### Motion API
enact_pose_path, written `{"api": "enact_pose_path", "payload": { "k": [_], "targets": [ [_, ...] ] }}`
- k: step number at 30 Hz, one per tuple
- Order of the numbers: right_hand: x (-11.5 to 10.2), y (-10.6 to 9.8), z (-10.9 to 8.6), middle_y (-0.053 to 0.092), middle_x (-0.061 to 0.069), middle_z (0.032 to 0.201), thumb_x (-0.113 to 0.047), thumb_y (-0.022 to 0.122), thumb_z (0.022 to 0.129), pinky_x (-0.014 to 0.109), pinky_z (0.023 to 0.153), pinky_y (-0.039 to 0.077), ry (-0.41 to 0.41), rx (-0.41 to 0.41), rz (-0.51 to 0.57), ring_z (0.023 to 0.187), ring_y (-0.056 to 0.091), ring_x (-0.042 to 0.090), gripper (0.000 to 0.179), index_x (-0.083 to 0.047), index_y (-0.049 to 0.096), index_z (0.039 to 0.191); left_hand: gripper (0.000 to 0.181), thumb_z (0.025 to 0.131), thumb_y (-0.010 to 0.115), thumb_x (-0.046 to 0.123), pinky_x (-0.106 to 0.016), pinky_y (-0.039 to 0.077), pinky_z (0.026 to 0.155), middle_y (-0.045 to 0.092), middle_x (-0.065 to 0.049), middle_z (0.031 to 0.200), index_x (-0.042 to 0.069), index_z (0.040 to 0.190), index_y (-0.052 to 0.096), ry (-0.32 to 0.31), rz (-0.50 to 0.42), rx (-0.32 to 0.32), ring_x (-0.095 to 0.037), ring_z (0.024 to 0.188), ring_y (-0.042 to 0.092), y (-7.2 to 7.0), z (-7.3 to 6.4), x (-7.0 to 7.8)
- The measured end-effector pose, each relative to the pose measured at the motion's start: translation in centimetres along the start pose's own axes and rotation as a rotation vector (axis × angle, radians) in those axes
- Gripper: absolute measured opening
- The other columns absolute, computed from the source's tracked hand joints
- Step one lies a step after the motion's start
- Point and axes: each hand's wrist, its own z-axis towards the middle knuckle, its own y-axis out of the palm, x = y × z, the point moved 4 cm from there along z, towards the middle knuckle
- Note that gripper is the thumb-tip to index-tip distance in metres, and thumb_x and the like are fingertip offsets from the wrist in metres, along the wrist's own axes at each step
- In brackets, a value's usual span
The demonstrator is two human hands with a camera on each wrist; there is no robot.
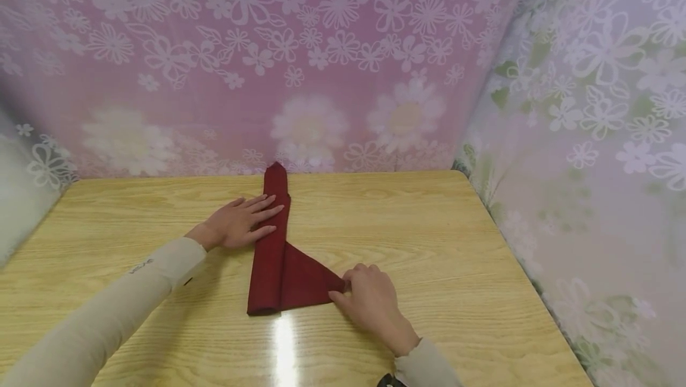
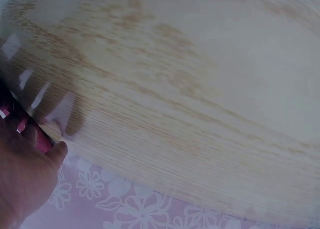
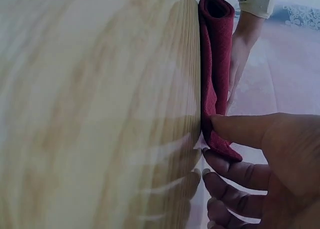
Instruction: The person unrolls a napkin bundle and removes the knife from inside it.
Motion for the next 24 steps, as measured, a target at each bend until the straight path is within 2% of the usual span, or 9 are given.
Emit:
{"api": "enact_pose_path", "payload": {
  "k": [5,12,17,20,24],
  "targets": [
    [0.16,-0.27,-0.20,0.052,-0.010,0.075,-0.048,0.077,0.074,0.032,0.061,0.040,0.006,0.043,-0.080,0.075,0.049,0.017,0.030,-0.021,0.065,0.075,0.061,0.099,0.023,0.059,-0.052,0.014,0.113,0.014,-0.002,0.158,0.029,0.153,0.022,-0.007,-0.003,-0.018,-0.021,0.144,0.011,-0.41,-0.13,0.20],
    [0.43,-0.29,-0.19,0.049,-0.009,0.076,-0.054,0.075,0.074,0.035,0.063,0.042,-0.008,0.052,-0.131,0.082,0.053,0.023,0.036,-0.021,0.059,0.073,0.061,0.099,0.022,0.059,-0.052,0.014,0.113,0.013,-0.002,0.158,0.030,0.153,0.021,-0.007,0.009,-0.024,-0.021,0.144,0.010,-0.29,-0.09,0.23],
    [0.45,-0.19,-0.18,0.058,-0.004,0.087,-0.055,0.073,0.075,0.038,0.070,0.047,-0.028,0.064,-0.161,0.089,0.056,0.026,0.041,-0.017,0.067,0.091,0.062,0.099,0.021,0.060,-0.052,0.015,0.113,0.014,-0.001,0.158,0.030,0.153,0.021,-0.010,0.013,-0.024,-0.021,0.144,0.011,-0.38,-0.17,0.25],
    [0.39,-0.39,-0.08,0.062,0.000,0.095,-0.053,0.072,0.077,0.039,0.074,0.048,-0.070,0.074,-0.164,0.092,0.057,0.027,0.047,-0.014,0.068,0.102,0.061,0.099,0.022,0.059,-0.052,0.015,0.112,0.014,-0.002,0.158,0.030,0.153,0.022,-0.010,0.010,-0.024,-0.022,0.144,0.011,-0.47,-0.21,0.33],
    [0.43,-0.83,0.26,0.062,0.004,0.108,-0.043,0.072,0.082,0.040,0.083,0.049,-0.183,0.064,-0.092,0.101,0.057,0.027,0.041,-0.012,0.068,0.107,0.061,0.099,0.022,0.059,-0.052,0.015,0.113,0.014,-0.002,0.158,0.030,0.153,0.021,-0.012,0.005,-0.028,-0.021,0.144,0.011,-0.46,-0.15,0.40]
  ]
}}
